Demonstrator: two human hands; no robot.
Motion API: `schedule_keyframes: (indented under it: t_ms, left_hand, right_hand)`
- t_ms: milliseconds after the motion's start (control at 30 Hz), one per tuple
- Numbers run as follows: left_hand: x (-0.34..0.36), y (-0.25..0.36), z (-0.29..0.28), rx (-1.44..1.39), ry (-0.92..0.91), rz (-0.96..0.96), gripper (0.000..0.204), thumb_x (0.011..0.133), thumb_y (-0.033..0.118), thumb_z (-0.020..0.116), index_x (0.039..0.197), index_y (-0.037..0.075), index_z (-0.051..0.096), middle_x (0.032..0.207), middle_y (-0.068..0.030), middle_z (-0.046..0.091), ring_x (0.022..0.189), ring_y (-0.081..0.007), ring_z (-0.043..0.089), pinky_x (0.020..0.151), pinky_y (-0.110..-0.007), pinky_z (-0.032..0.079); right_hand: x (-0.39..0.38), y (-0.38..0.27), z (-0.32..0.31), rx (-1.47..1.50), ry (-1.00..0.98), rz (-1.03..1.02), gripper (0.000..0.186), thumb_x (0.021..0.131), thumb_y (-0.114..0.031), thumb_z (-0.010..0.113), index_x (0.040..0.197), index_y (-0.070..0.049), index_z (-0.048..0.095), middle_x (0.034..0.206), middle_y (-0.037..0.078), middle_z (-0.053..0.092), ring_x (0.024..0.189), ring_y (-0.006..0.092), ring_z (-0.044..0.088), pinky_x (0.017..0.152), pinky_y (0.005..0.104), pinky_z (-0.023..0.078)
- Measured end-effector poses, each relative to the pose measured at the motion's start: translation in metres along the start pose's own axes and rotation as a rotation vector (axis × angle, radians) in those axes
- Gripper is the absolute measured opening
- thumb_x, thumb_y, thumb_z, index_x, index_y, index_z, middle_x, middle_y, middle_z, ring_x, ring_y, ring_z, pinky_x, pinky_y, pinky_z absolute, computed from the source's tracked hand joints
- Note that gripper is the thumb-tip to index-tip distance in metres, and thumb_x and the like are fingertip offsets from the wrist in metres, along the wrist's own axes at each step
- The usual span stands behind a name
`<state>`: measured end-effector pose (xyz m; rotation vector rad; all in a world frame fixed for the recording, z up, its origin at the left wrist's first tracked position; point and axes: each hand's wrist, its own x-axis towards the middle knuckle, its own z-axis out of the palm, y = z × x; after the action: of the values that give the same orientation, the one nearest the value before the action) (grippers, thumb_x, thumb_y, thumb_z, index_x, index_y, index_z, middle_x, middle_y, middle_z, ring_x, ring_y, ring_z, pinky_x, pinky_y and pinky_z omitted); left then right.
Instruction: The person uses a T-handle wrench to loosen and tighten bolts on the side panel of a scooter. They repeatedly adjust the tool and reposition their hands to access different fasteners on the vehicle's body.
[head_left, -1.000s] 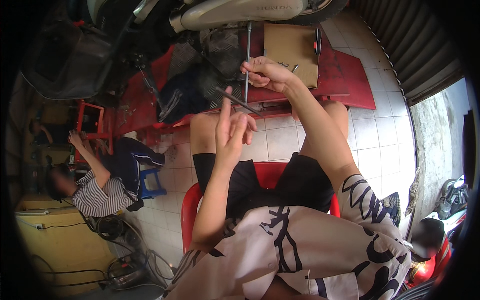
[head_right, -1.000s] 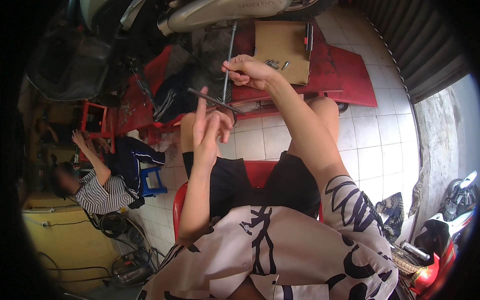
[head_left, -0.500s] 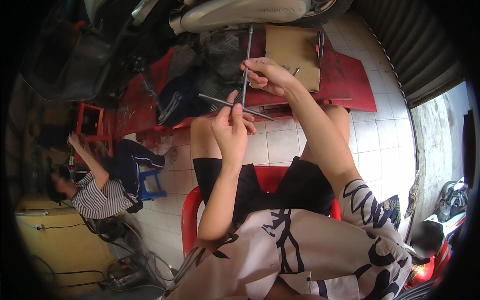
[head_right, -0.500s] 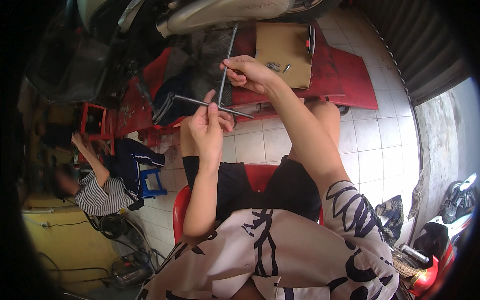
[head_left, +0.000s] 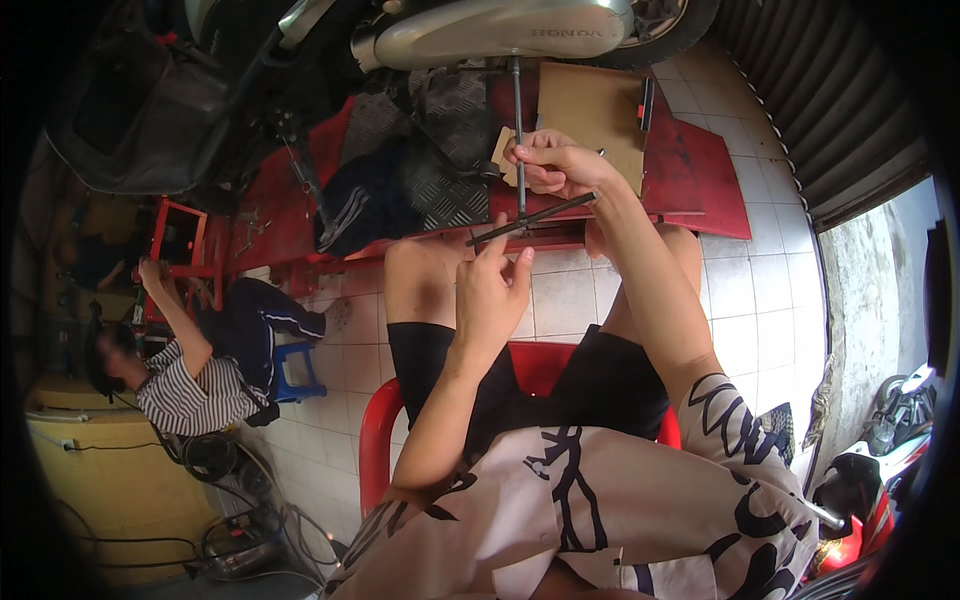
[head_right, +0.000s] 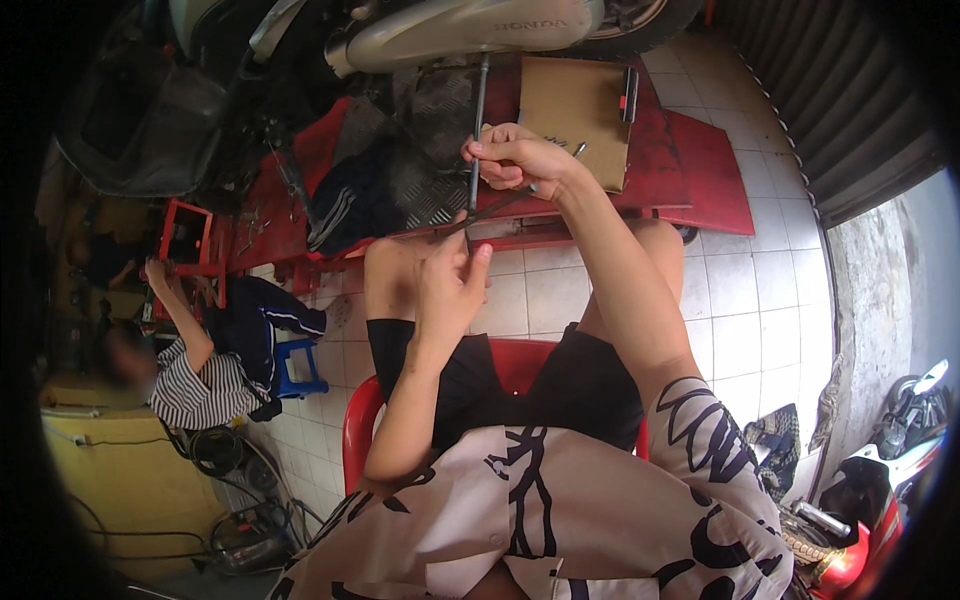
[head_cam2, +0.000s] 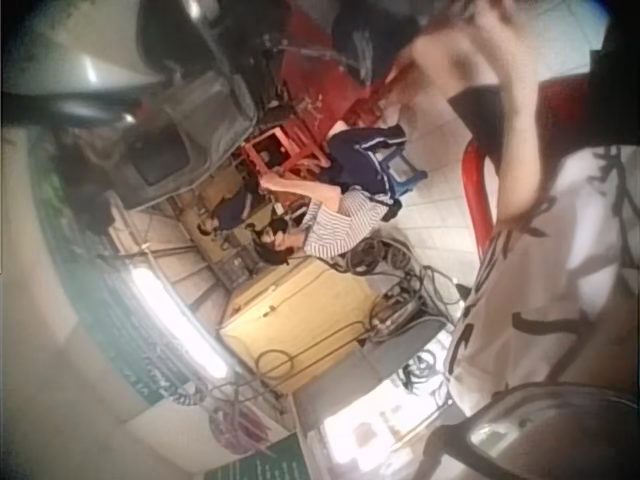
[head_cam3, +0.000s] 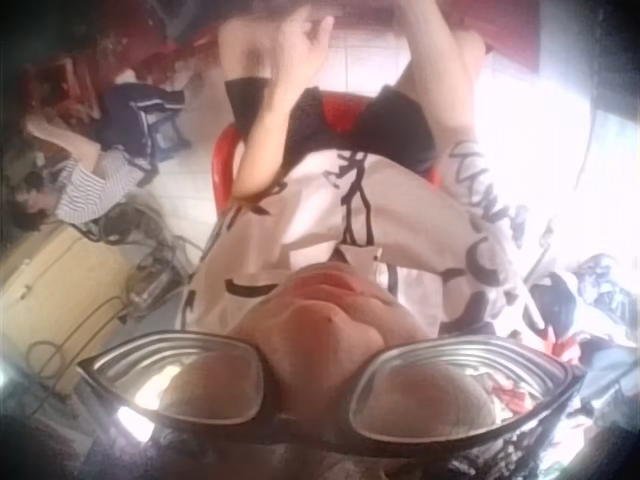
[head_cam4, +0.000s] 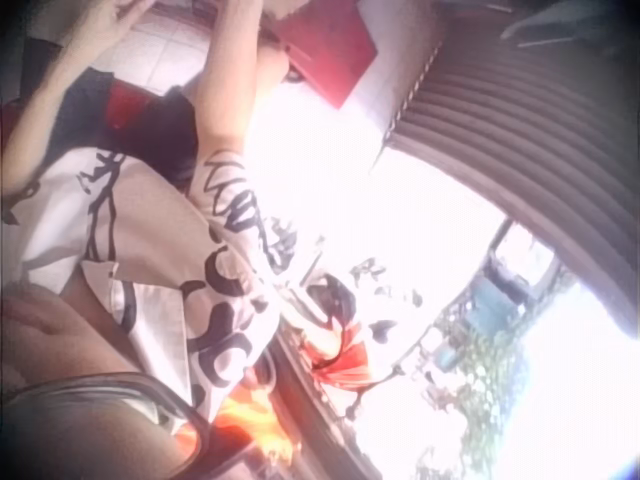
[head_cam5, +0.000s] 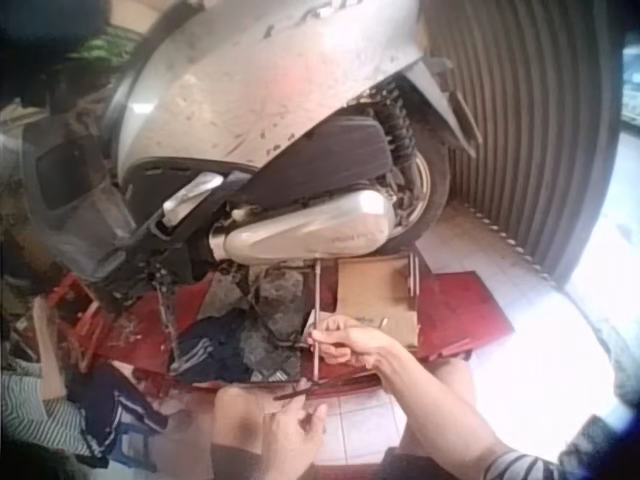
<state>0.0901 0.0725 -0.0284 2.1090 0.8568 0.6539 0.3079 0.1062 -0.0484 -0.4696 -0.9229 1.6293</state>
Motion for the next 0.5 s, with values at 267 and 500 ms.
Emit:
schedule_keyframes:
  t_ms: [267,500]
  left_hand:
    - [-0.003,0.044,-0.001,-0.025,-0.227,0.171,0.055,0.090,0.015,0.063,0.136,-0.007,0.043,0.058,-0.0107,0.061,0.049,-0.0113,0.057,0.048,-0.026,0.046]
    - [0.001,0.023,-0.009,-0.154,0.137,-0.075,0.060,0.091,0.012,0.061,0.139,-0.012,0.034,0.065,-0.0085,0.064,0.051,-0.0087,0.056,0.046,-0.023,0.045]
  right_hand:
    - [0.011,0.016,-0.002,-0.056,0.172,-0.013,0.022,0.096,-0.019,0.058,0.094,0.002,0.056,0.058,-0.004,0.046,0.043,0.0013,0.032,0.041,0.0177,0.024]
    - [0.009,0.010,-0.005,0.033,0.164,-0.044,0.022,0.096,-0.020,0.058,0.094,0.002,0.057,0.058,-0.003,0.047,0.042,0.0016,0.032,0.041,0.0184,0.025]
